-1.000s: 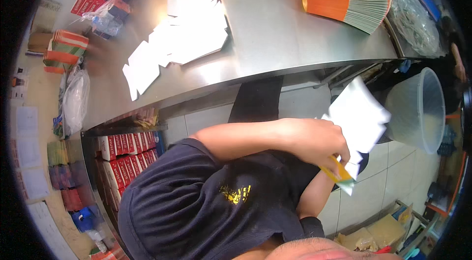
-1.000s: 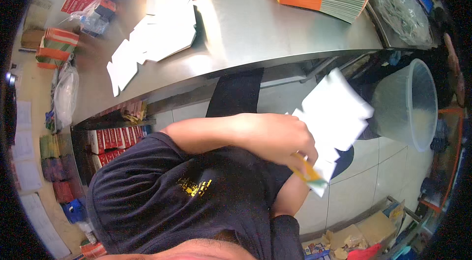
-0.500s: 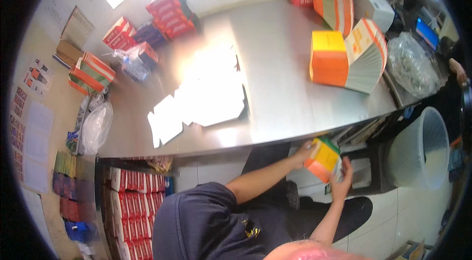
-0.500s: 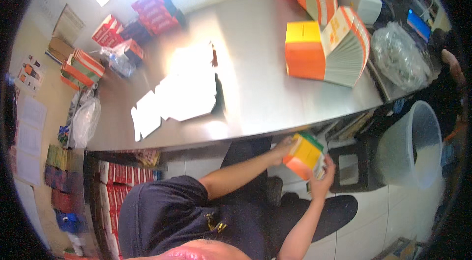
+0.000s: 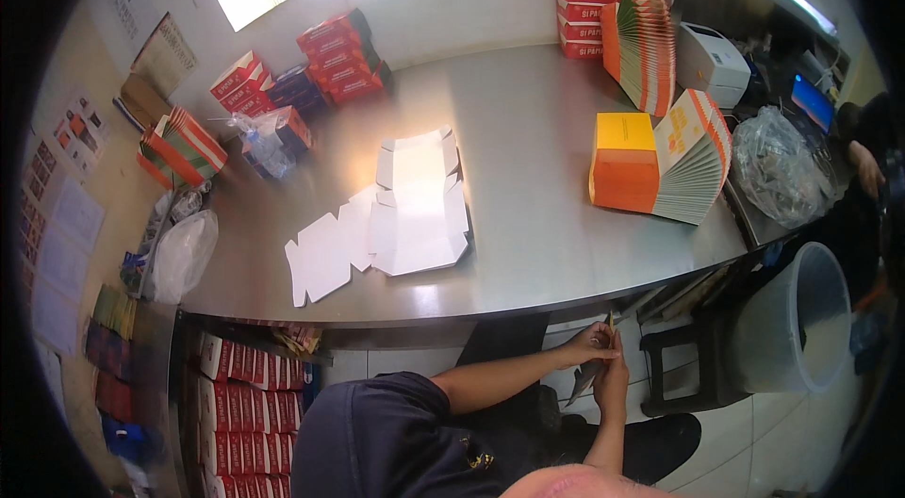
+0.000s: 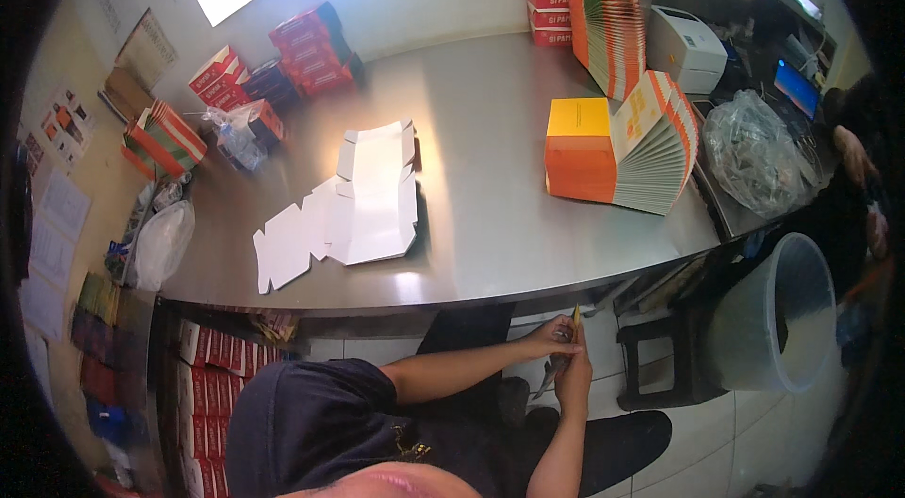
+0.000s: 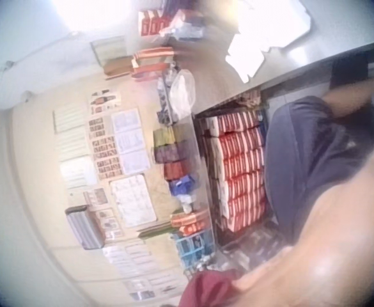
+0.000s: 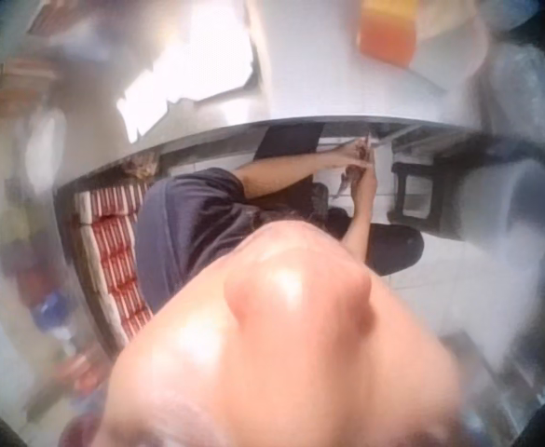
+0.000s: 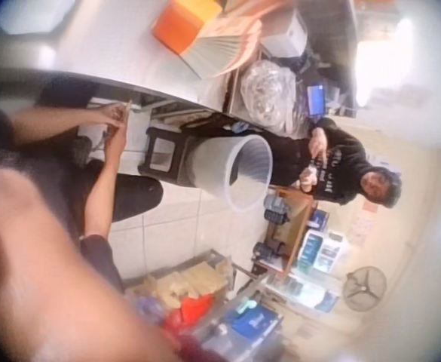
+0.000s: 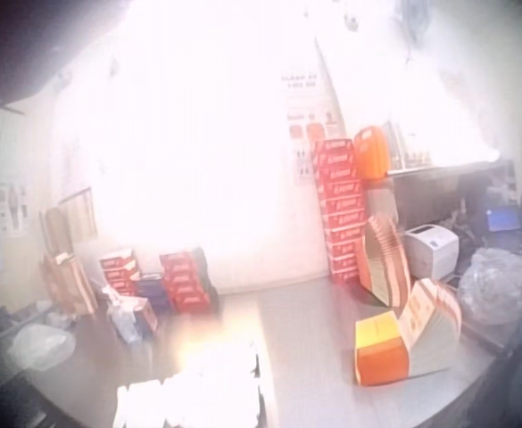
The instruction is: The person folds flat cardboard pieces into small rectangular boxes, applies adhesive tabs, and stacks the finished boxes on the table. The person handles the boxes one at a time, folding edges and pressing tabs to secure the shape.
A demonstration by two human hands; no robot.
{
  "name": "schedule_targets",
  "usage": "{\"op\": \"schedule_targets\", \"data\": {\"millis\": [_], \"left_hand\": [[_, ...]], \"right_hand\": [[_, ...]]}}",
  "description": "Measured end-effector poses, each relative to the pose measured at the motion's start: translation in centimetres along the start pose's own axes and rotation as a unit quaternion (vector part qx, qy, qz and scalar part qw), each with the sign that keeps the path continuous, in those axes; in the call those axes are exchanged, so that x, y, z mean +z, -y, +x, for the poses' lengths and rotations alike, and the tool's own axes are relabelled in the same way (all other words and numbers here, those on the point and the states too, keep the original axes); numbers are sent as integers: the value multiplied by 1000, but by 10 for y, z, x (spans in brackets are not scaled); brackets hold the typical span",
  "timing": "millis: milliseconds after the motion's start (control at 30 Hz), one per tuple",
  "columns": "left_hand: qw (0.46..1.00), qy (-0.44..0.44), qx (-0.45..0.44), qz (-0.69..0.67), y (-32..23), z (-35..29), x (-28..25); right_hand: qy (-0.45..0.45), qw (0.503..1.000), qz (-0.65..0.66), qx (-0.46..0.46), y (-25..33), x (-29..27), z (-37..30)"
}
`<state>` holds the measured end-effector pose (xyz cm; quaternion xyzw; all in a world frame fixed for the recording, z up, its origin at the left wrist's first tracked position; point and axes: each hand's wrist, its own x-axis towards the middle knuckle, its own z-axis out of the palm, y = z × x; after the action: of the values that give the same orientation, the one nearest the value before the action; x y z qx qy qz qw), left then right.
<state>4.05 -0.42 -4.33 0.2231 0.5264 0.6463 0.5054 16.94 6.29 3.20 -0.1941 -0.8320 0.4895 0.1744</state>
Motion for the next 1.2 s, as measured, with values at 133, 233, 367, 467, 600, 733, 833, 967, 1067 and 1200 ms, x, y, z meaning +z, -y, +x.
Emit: {"op": "schedule_targets", "data": {"millis": [133, 233, 367, 467, 600, 733, 833, 967, 1067, 1200], "left_hand": [[999, 38, 28, 25, -2, 3, -6], [997, 34, 58, 47, 4, 1, -8], [993, -70, 91, 29, 4, 5, -5], [993, -102, 59, -2, 0, 11, -13], [998, -51, 22, -22, 20, 15, -17], [999, 8, 15, -33, 27, 13, -4], [1000, -13, 18, -1, 10, 7, 1], [990, -44, 62, 117, -9, -1, -3], [977, -44, 69, 196, -13, -5, -3], [971, -31, 53, 230, -25, -10, 7]], "right_hand": [[-53, 998, 13, -30, -13, 3, 1], [-40, 998, -37, -14, -18, 4, -1], [-132, 988, 41, 71, -33, 13, -1], [-175, 976, 29, 123, -51, 7, 1], [-225, 953, 98, 177, -53, 6, 3], [-228, 956, 74, 168, -60, 0, 2], [-226, 966, 93, 90, -70, 4, 2], [-177, 978, 91, 57, -60, 1, 1], [-183, 963, 167, 109, -60, 0, 1], [-185, 952, 201, 135, -76, -7, 1]]}}
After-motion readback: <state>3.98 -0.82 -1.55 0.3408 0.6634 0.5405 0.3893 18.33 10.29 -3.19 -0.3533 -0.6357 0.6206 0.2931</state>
